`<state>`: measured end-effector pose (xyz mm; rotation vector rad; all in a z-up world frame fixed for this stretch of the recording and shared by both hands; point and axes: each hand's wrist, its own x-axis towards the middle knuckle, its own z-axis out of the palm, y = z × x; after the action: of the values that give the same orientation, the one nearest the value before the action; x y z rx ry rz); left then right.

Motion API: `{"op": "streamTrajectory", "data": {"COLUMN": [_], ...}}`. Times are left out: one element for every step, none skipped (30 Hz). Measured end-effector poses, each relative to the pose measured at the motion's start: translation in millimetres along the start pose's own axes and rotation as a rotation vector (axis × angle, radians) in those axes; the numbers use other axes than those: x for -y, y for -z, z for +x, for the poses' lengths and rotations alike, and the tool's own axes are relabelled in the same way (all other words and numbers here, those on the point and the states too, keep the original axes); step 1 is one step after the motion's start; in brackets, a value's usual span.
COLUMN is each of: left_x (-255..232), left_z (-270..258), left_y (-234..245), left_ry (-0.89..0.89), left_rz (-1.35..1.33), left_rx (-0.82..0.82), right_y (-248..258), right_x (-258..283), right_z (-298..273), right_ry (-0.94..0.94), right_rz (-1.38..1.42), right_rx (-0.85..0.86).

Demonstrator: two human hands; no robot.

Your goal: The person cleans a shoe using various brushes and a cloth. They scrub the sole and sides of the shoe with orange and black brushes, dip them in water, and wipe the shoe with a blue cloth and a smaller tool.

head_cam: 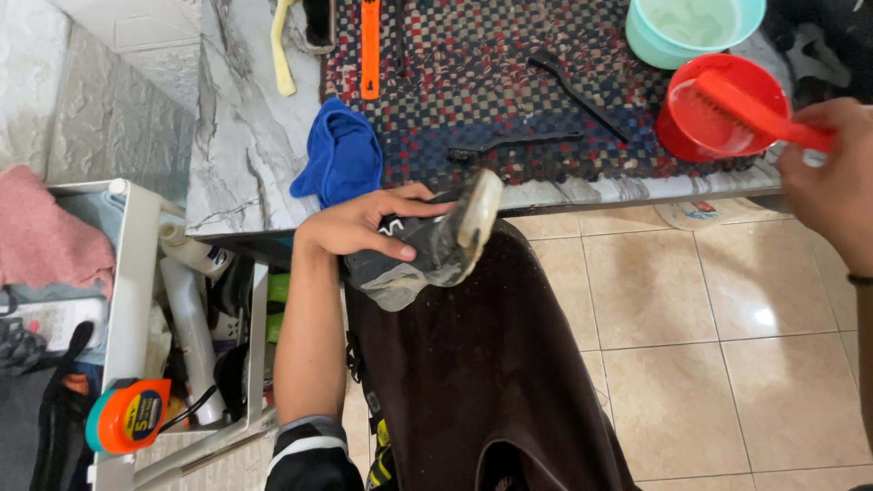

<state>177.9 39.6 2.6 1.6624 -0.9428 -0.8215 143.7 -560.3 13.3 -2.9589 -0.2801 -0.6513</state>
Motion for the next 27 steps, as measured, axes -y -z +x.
{"op": "streamTrajectory", "data": {"left_x": [-5.5,-7.2,-8.6,-9.8,-9.8,-9.9,-10.3,-10.8,-11.3,-11.9,-12.3,-12.8,-13.5,-14.5,-15.9,-17.5,-16.8,-16.1,-15.3,-16.8,-18.4,-19.9,-20.4,-21.0,-22.6,-24.1,-24.9], "left_z": [-2.6,-0.5,0.6,1.8,1.1,0.6,2.4,2.0,2.2,2.4,2.7,2.8,2.1,2.0,2.2,2.6,2.4,2.5,3.3,3.0,4.0,5.1,5.8,6.4,7.0,7.4,7.7], "left_y": [-2.0,-2.3,-3.4,-4.5,-5.5,-6.7,-6.7,-7.4,-8.3,-9.3,-10.5,-11.7,-12.7,-14.1,-14.7,-15.3,-16.1,-16.8,-17.6,-18.9,-19.7,-20.4,-22.4,-24.5,-24.4,-24.2,-25.4], "left_ry": [0.081,0.087,0.01,-0.066,-0.06,-0.065,-0.074,-0.072,-0.09,-0.108,-0.107,-0.103,-0.099,-0.097,-0.098,-0.099,-0.099,-0.088,-0.077,-0.078,-0.073,-0.068,-0.068,-0.048,-0.028,-0.029,-0.017], "left_rz": [0.007,0.005,0.03,0.055,0.051,0.053,0.057,0.056,0.067,0.078,0.076,0.069,0.063,0.062,0.075,0.088,0.087,0.087,0.087,0.086,0.084,0.081,0.079,0.093,0.112,0.115,0.116], "left_rx": [0.003,-0.004,-0.002,-0.001,-0.007,-0.006,-0.001,-0.004,-0.002,-0.001,-0.002,-0.009,-0.018,-0.022,-0.027,-0.033,-0.035,-0.047,-0.058,-0.058,-0.068,-0.077,-0.077,-0.095,-0.117,-0.12,-0.122], "right_y": [-0.9,-6.7,-13.3,-20.2,-7.7,5.3,20.2,22.4,25.2,28.0,25.5,23.1,20.3,21.7,23.4,25.2,28.9,32.6,36.7,39.2,42.3,45.4,48.3,51.3,54.1,60.9,67.7], "right_x": [4.7,3.1,1.7,0.3,22.7,44.7,65.5,81.0,96.3,111.5,117.1,122.9,129.2,134.8,140.3,145.7,151.1,156.2,161.0,165.2,168.7,172.1,171.8,171.6,171.7,179.4,187.1], "right_z": [-1.2,-6.8,-11.6,-16.5,-16.1,-16.0,-16.2,-13.8,-12.4,-11.1,-6.8,-2.6,2.5,7.3,13.2,19.0,26.8,34.6,41.8,50.3,59.2,68.1,72.7,77.3,84.3,93.8,101.1], "right_ry": [0.016,0.021,0.05,0.078,0.082,0.063,0.042,0.044,0.083,0.121,0.122,0.123,0.126,0.13,0.154,0.179,0.181,0.254,0.323,0.324,0.398,0.472,0.472,0.55,0.629,0.631,0.708], "right_rz": [0.238,0.245,0.369,0.495,0.502,0.447,0.386,0.388,0.347,0.306,0.307,0.339,0.373,0.374,0.4,0.426,0.425,0.336,0.246,0.244,0.13,0.015,0.014,-0.084,-0.182,-0.182,-0.235], "right_rx": [-0.049,-0.045,-0.064,-0.082,-0.076,0.03,0.132,0.134,0.169,0.205,0.207,0.234,0.259,0.261,0.236,0.211,0.212,0.193,0.175,0.175,0.097,0.018,0.019,-0.096,-0.218,-0.223,-0.266]}}
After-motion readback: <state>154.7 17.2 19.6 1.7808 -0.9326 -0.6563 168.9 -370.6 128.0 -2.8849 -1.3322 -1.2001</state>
